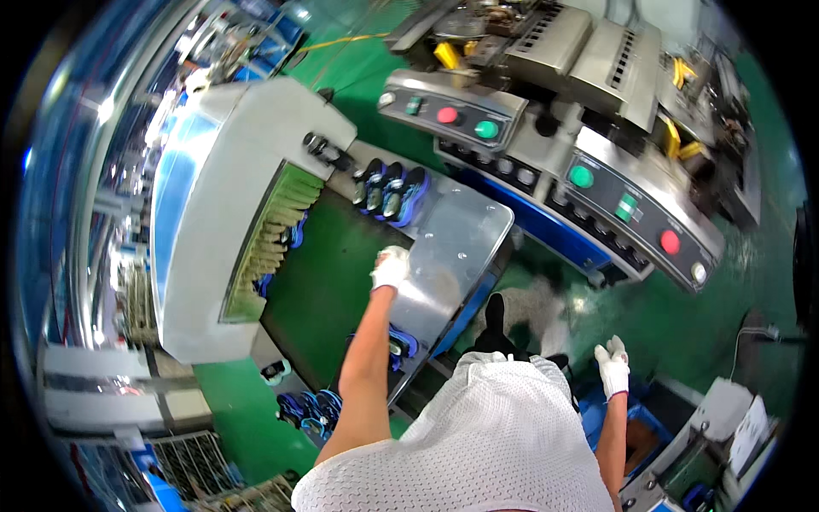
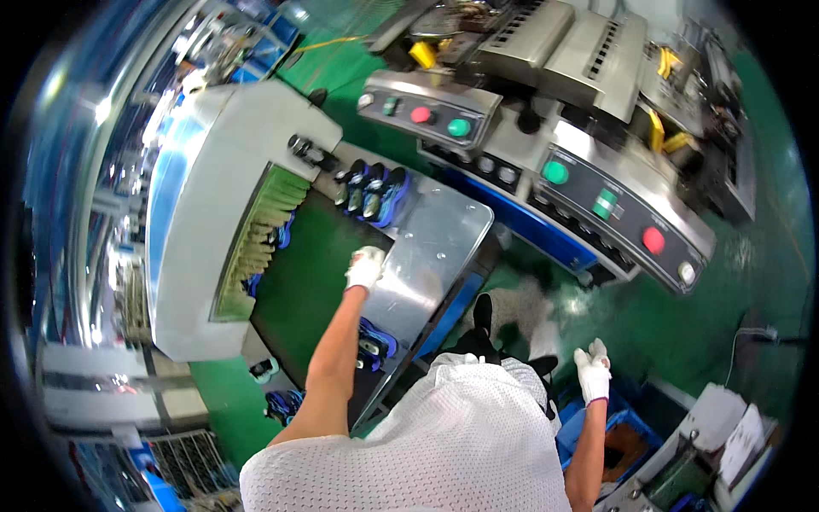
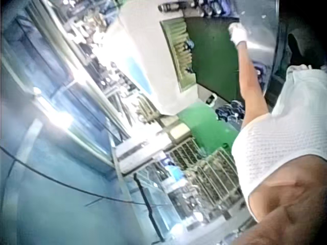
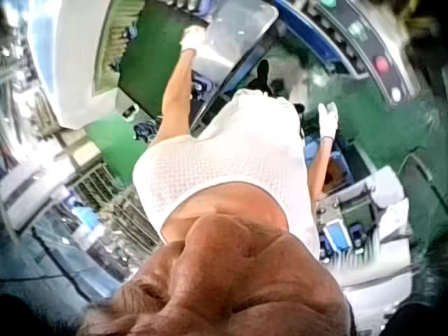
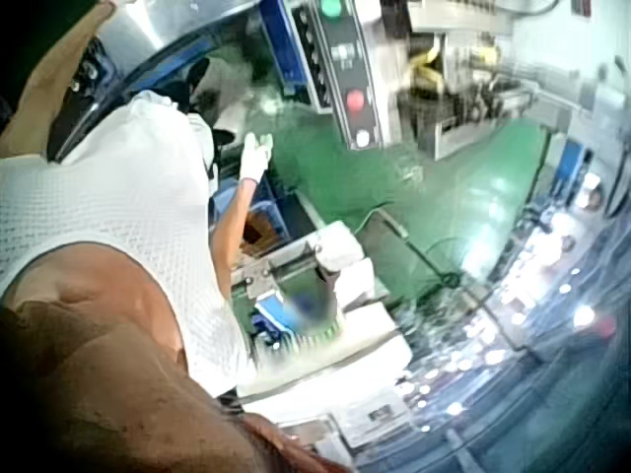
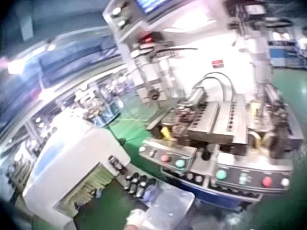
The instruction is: The person uses shears to cut open a plastic package containing a pair of blue sneakers. They then repeatedly pick up the sneakers from a table, place them into a machine, and remove them to place them back on the table. The person wears white gloves throughout the process.
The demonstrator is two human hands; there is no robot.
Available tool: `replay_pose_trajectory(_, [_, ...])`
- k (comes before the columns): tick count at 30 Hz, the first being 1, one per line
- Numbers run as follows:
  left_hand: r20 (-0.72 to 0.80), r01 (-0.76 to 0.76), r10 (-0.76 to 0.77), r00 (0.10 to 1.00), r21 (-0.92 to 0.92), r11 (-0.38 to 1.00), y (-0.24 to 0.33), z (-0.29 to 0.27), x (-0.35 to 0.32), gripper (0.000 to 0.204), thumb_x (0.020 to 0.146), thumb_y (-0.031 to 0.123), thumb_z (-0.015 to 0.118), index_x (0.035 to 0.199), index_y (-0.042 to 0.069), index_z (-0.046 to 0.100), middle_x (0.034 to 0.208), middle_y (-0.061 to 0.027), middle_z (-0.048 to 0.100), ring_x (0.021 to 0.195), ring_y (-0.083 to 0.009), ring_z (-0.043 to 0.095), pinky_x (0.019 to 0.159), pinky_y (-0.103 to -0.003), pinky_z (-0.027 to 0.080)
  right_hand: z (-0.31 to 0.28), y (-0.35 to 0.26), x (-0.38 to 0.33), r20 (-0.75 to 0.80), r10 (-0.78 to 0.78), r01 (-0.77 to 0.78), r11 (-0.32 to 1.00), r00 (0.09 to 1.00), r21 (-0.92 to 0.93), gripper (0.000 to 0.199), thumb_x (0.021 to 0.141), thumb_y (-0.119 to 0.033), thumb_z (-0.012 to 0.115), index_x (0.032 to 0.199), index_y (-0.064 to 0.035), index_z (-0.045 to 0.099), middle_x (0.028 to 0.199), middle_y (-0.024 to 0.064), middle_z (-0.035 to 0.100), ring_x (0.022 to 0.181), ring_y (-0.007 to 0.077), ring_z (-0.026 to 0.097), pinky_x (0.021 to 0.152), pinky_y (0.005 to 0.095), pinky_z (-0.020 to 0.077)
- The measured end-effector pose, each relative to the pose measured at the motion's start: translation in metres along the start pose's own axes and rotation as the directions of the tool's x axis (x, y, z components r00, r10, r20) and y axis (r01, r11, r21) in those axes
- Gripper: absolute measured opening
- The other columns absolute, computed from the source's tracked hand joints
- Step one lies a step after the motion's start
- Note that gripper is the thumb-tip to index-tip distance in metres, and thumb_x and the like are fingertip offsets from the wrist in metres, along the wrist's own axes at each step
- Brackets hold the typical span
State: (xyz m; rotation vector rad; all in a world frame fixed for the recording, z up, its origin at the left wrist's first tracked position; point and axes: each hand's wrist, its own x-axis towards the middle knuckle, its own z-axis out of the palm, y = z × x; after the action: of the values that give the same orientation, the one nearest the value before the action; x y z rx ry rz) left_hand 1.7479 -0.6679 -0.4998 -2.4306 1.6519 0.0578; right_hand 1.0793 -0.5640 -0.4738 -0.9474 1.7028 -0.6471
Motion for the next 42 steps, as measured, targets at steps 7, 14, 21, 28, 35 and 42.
replay_pose_trajectory(7, [0.126,0.365,-0.361,0.924,-0.574,0.733,-0.07,0.04,-0.015,0.036,0.09,0.031,0.065,0.12,0.011,0.065,0.115,-0.0163,0.07,0.112,-0.0345,0.067,0.096,-0.051,0.052,0.04,-0.02,0.063,-0.149,0.043,-0.106,0.887,0.988,-0.45,0.065,0.089,-0.027,0.075,0.142,0.0031,0.052,0.13,0.022,0.064,0.118,0.0322,0.063,0.102,0.0406,0.0495])
replay_pose_trajectory(14, [-0.01,0.363,-0.438,0.899,-0.544,0.756,-0.174,0.042,0.114,0.038,0.089,0.012,0.062,0.125,0.021,0.056,0.138,-0.0067,0.054,0.133,-0.0345,0.045,0.106,-0.066,0.037,0.09,-0.057,0.029,-0.166,0.359,-0.385,0.719,0.919,-0.579,0.064,0.087,-0.031,0.077,0.14,-0.0023,0.056,0.133,0.0168,0.064,0.115,0.0259,0.066,0.092,0.0365,0.0552])
replay_pose_trajectory(21, [0.166,0.481,-0.464,0.87,-0.485,0.73,-0.369,-0.04,0.305,0.064,0.097,0.042,0.056,0.154,0.016,0.042,0.154,-0.0207,0.047,0.138,-0.0408,0.049,0.108,-0.058,0.042,0.062,-0.085,-0.024,-0.123,0.426,-0.328,0.451,0.896,-0.83,0.054,0.091,-0.031,0.069,0.133,0.0031,0.062,0.126,0.0188,0.069,0.112,0.0273,0.067,0.085,0.0403,0.0584])
replay_pose_trajectory(28, [-0.009,0.463,-0.469,0.883,-0.14,0.875,-0.359,0.024,0.283,0.065,0.09,0.042,0.068,0.143,0.01,0.048,0.128,-0.0207,0.066,0.114,-0.0405,0.064,0.092,-0.055,0.051,0.16,-0.191,0.0,-0.291,0.368,-0.375,0.181,0.883,-0.909,0.057,0.088,-0.041,0.067,0.13,-0.0036,0.067,0.124,0.0192,0.071,0.114,0.0333,0.068,0.098,0.0398,0.0526])
replay_pose_trajectory(35, [0.117,0.208,-0.18,0.977,-0.313,0.927,-0.248,0.015,0.138,0.048,0.082,0.041,0.074,0.115,0.01,0.057,0.104,-0.0176,0.069,0.099,-0.0398,0.066,0.085,-0.057,0.049,0.214,-0.212,0.067,0.021,0.315,-0.137,0.47,0.949,-0.872,0.061,0.09,-0.036,0.07,0.139,-0.0018,0.059,0.133,0.021,0.066,0.118,0.0293,0.067,0.099,0.0362,0.0537])
replay_pose_trajectory(42, [0.527,0.567,-0.221,0.82,-0.699,0.436,-0.088,-0.098,0.008,0.056,0.074,0.028,0.084,0.119,0.006,0.059,0.096,-0.0132,0.066,0.091,-0.0265,0.066,0.082,-0.043,0.054,0.3,-0.276,0.096,0.498,0.15,0.192,0.798,0.854,-0.571,0.058,0.096,-0.036,0.066,0.142,-0.0025,0.055,0.137,0.0177,0.064,0.129,0.0264,0.061,0.109,0.0349,0.0456])
